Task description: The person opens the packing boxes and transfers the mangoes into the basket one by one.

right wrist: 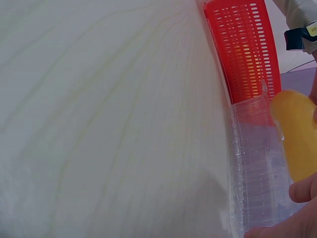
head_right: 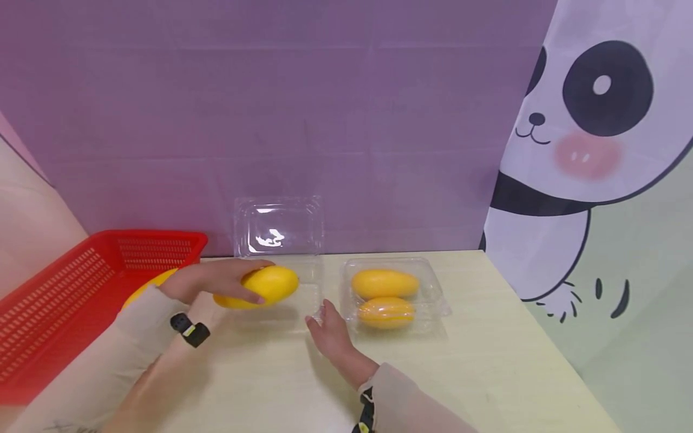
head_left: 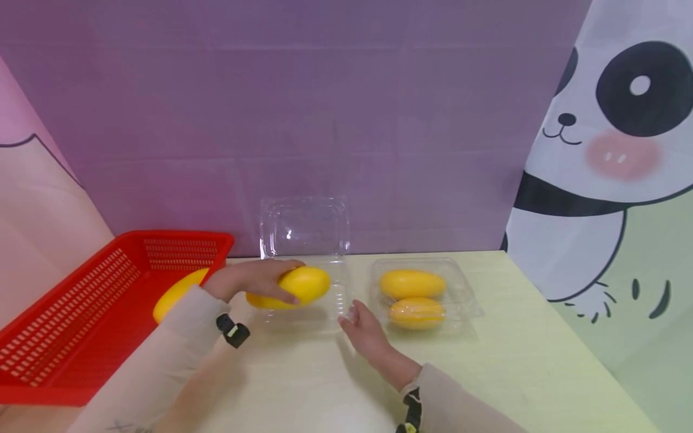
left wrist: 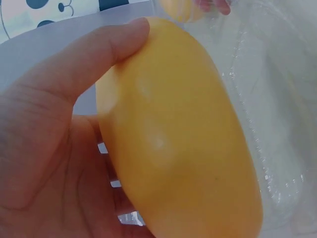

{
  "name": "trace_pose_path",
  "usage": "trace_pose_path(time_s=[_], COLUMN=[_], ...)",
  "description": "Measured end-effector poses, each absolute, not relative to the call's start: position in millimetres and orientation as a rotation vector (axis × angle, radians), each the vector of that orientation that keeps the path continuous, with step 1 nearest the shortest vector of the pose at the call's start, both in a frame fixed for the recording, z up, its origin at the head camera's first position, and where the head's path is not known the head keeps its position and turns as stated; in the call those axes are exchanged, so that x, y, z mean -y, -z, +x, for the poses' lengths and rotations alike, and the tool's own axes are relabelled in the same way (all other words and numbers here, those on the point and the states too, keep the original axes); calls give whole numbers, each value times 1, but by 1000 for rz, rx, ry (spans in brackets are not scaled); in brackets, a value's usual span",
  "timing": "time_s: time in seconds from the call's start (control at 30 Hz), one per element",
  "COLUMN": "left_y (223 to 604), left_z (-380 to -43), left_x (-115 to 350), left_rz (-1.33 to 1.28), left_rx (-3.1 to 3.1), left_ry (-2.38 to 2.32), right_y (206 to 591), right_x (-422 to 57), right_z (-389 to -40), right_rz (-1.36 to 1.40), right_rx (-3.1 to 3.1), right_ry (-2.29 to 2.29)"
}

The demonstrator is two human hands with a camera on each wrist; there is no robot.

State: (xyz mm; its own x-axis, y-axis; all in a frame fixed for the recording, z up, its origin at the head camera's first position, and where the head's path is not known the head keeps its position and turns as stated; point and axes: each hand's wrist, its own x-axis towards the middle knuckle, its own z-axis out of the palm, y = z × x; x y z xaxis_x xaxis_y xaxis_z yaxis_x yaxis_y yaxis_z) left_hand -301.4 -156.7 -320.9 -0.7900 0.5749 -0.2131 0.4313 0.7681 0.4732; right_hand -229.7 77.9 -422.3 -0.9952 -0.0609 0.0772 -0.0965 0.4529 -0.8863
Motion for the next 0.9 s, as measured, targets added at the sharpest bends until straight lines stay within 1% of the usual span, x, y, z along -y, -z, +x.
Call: trace_pose_path(time_s=[0.13,0.3,0.73,0.9], left_y=[313,305,296,286], left_z=[-300,-299,-295,-290], left_x=[162,168,186,198], left_rz=[731,742,699,723], left_rx=[-2655,-2695,-2880,-2942], left_ry=[-570,-569,-621,-623], right_y=[421,420,419,417], right_x=[-78,-78,-78,-78], right_z=[-229,-229,-228,-227], right_rz=[145,162,143,150], right_rx=[2634,2620,2625,2635], right_ry=[-1633,-1647,-1680,-1684])
